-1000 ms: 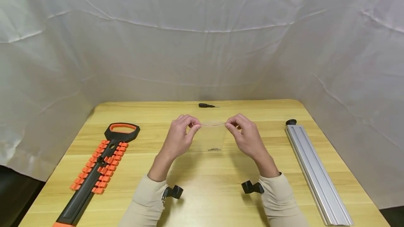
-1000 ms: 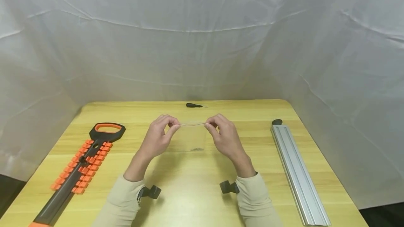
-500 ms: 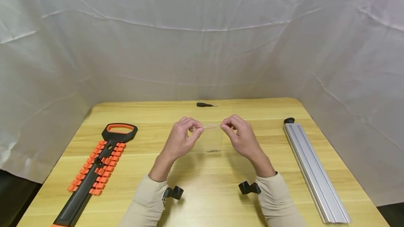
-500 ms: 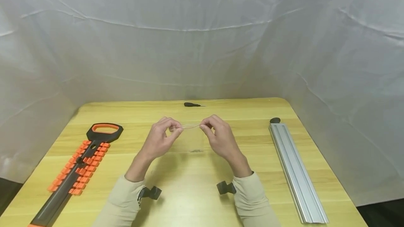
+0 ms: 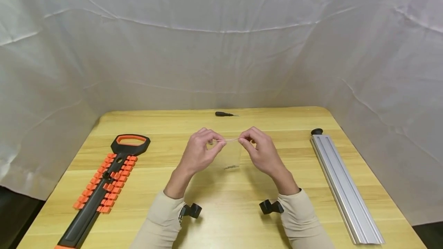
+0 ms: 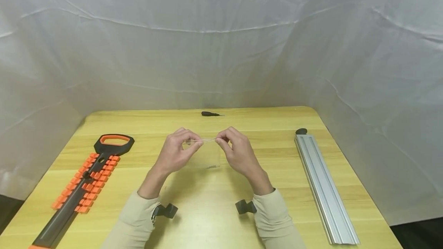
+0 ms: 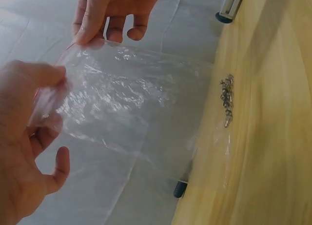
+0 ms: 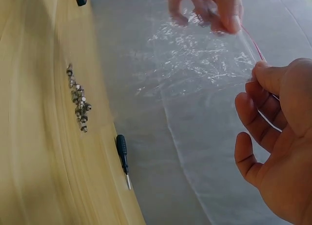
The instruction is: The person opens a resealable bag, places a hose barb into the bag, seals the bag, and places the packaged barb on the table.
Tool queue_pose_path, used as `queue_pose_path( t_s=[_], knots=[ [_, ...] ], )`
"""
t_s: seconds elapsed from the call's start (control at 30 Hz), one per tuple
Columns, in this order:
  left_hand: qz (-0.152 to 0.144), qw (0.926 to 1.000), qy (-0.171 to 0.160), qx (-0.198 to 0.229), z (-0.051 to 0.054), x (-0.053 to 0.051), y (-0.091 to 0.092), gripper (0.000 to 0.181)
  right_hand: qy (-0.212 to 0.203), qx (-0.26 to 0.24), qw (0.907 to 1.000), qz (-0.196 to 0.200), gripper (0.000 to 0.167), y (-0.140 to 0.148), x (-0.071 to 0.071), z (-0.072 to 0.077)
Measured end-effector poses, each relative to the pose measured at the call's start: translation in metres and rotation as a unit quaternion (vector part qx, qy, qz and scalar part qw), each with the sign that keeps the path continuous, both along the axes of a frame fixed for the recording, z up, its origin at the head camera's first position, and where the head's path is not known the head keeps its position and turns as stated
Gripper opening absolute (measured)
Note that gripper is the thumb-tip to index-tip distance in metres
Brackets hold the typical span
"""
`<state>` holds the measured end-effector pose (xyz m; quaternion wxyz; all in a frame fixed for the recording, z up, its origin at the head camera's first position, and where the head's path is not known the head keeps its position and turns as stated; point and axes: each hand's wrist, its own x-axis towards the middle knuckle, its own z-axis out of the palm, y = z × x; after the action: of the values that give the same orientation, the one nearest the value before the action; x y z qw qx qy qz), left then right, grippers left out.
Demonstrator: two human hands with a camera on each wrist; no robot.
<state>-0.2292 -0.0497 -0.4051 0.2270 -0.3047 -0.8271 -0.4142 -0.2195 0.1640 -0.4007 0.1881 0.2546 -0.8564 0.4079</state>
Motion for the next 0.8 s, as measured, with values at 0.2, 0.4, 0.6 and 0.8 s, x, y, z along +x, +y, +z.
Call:
queue_pose_path(
  t_s=[0.2,0.4,0.6,0.8],
  knots=[
    [-0.003,0.9995,0.024,-0.019,0.003,-0.003,0.004,0.009,0.012,-0.005,0.9999,0.011,0.006,-0.003,0.001,-0.002],
    [-0.007,0.9976,0.052,-0.047,0.008,-0.006,0.010,0.009,0.014,-0.012,0.9998,0.007,0.005,-0.005,0.003,-0.003],
    [-0.008,0.9954,0.073,-0.062,0.010,-0.007,0.015,0.012,0.025,-0.009,0.9996,0.010,0.005,-0.005,0.002,-0.002],
    [0.000,0.9964,0.068,-0.052,0.010,-0.007,0.005,0.014,0.015,0.006,0.9999,0.000,0.005,0.002,0.004,0.003]
  ],
)
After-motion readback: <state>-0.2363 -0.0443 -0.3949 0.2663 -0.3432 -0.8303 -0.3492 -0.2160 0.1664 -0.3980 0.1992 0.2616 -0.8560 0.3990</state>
